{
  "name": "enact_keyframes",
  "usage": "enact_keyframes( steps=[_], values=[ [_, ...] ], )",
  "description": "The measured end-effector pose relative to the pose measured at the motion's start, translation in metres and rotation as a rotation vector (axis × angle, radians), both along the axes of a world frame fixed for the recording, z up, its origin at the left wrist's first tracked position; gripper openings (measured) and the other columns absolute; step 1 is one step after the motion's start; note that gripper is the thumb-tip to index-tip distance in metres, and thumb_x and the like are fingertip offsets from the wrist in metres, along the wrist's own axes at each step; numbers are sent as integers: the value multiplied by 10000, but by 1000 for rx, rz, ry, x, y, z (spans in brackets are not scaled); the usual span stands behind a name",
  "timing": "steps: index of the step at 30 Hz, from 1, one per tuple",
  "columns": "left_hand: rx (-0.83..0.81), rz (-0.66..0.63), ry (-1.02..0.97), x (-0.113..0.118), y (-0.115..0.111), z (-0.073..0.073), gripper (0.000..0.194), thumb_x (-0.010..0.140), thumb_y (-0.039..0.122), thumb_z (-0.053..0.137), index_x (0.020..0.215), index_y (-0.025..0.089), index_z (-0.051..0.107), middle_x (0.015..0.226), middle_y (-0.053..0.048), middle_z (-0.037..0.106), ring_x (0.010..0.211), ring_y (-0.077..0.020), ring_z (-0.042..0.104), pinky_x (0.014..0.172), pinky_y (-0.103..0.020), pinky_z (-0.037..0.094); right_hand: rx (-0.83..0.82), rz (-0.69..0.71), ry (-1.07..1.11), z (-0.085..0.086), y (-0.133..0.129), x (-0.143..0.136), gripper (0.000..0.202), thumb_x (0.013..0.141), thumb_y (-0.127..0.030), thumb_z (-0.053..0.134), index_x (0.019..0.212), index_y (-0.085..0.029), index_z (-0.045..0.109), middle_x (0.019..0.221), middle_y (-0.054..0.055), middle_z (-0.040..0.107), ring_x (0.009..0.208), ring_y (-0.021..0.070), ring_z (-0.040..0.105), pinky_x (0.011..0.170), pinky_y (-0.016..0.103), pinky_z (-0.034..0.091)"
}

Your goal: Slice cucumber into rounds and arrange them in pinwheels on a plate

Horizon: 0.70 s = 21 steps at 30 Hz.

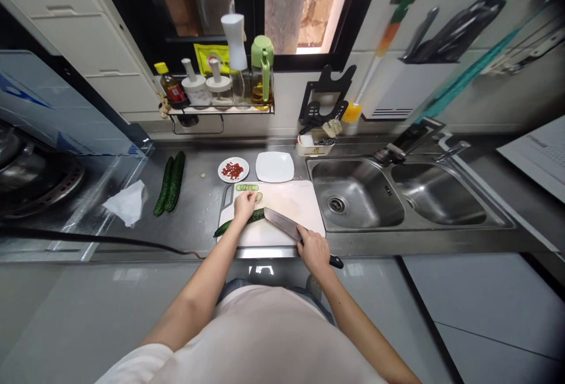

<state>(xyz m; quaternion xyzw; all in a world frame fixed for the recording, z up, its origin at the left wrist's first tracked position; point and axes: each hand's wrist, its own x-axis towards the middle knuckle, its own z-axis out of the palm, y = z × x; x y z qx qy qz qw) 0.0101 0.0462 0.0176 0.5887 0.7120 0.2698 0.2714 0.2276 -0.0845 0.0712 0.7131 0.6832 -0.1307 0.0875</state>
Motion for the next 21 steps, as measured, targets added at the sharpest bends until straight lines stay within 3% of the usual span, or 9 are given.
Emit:
enact_keyframes(
  steps=[6, 12, 21],
  values=[
    [-60, 44, -39, -2, 33, -15, 213, 819, 283, 578, 943, 177, 714, 866, -53, 736, 808, -180, 656, 754, -273, 469, 5, -29, 15, -1, 5, 5, 457, 898, -254, 547, 1352, -246, 497, 1097, 73, 661, 1037, 212, 585, 850, 296, 365],
    [-81, -18, 82, 2, 51, -13, 210, 819, 291, 579, 924, 190, 730, 915, -80, 738, 870, -209, 652, 778, -293, 457, -3, -45, 23, 0, 8, 6, 444, 894, -240, 532, 1338, -251, 515, 1070, 65, 672, 1021, 207, 597, 836, 286, 369],
    [-65, -28, 282, 7, 62, -14, 234, 881, 258, 497, 962, 209, 711, 975, -110, 723, 934, -229, 645, 793, -304, 438, -7, -55, 58, -5, 11, 9, 455, 889, -232, 502, 1344, -245, 519, 1092, 65, 679, 1040, 202, 600, 859, 280, 379]
  ],
)
